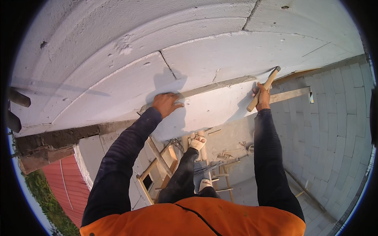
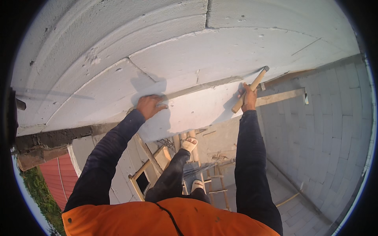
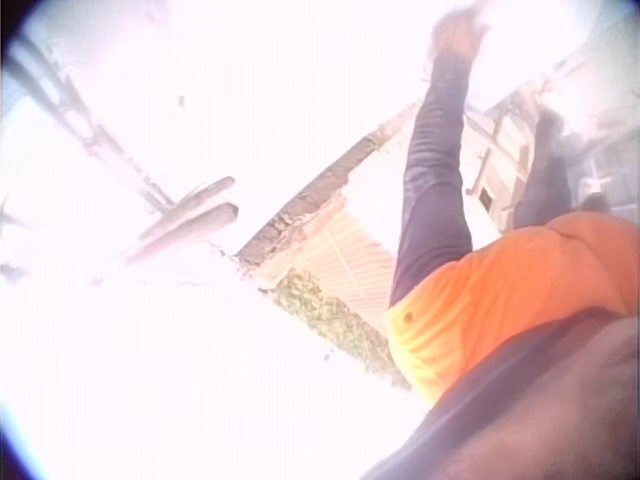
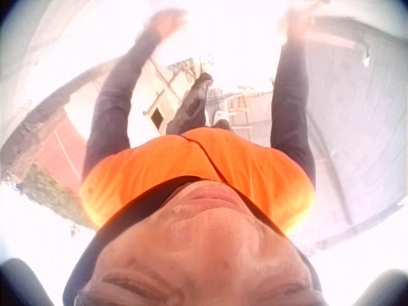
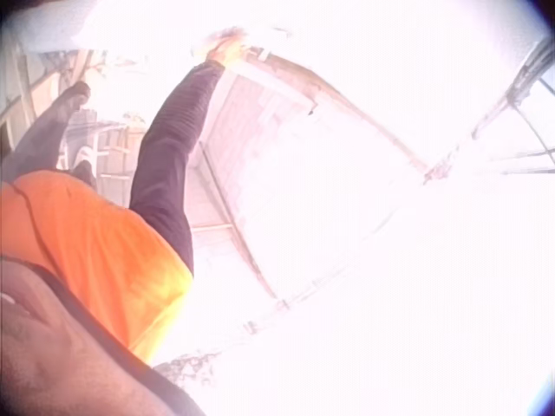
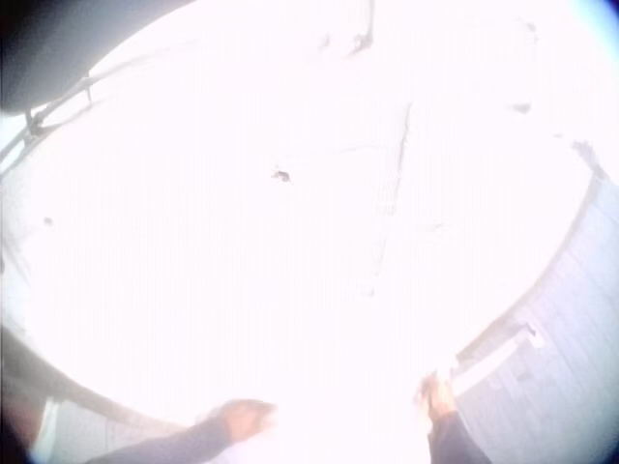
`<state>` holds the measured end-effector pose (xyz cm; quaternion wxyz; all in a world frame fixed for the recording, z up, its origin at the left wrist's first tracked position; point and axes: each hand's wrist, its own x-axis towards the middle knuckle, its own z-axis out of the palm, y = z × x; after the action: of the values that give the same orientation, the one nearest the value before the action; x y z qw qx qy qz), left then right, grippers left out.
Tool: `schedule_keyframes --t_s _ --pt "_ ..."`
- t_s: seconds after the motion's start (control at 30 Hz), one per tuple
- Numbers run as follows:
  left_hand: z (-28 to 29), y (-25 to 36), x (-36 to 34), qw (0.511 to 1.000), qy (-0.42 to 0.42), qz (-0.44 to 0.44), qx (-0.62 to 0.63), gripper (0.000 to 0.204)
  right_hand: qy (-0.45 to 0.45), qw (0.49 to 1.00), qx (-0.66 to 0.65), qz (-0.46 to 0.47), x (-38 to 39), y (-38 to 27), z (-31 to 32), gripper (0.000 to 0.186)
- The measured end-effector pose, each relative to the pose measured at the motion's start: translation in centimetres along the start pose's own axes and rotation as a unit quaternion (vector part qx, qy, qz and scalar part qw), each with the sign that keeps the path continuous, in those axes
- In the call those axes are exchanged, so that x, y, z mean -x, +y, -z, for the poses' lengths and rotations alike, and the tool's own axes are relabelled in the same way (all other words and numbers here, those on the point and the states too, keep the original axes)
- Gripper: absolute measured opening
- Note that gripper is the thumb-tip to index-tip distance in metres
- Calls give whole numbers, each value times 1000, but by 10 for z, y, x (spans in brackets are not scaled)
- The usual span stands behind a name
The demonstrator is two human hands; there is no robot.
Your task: The person positions and secures curved concrete blocks onto a wall using a hammer to tap them into place and applying mortar by hand to the joints.
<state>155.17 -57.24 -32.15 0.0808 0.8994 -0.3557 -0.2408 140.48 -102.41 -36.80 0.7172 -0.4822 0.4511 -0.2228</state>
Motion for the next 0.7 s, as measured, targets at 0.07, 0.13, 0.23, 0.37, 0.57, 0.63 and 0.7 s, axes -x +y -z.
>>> schedule_keyframes --t_s 0.07,0.13,0.23,0.37,0.57,0.63,0.7 --pt "7 4 -1 1000 -3 0 -16 59 19 1000 8 -10 -1 3 -5 39" --pt "-4 -5 10 996 83 -15 21 52 23 999 23 -10 -6 8 -13 40" --pt "-22 -2 44 964 250 38 86 47 46 994 97 -4 -21 20 5 45" --pt "-120 -47 123 826 455 267 199 56 117 964 238 -30 -25 39 34 60" --pt "-187 -67 112 519 296 290 748 86 121 959 253 -38 -18 49 43 86" --pt "-183 -62 113 540 268 301 738 86 129 954 269 -27 -19 53 45 88" --pt "-182 -60 110 567 264 321 712 80 138 954 268 -6 -24 57 40 88"
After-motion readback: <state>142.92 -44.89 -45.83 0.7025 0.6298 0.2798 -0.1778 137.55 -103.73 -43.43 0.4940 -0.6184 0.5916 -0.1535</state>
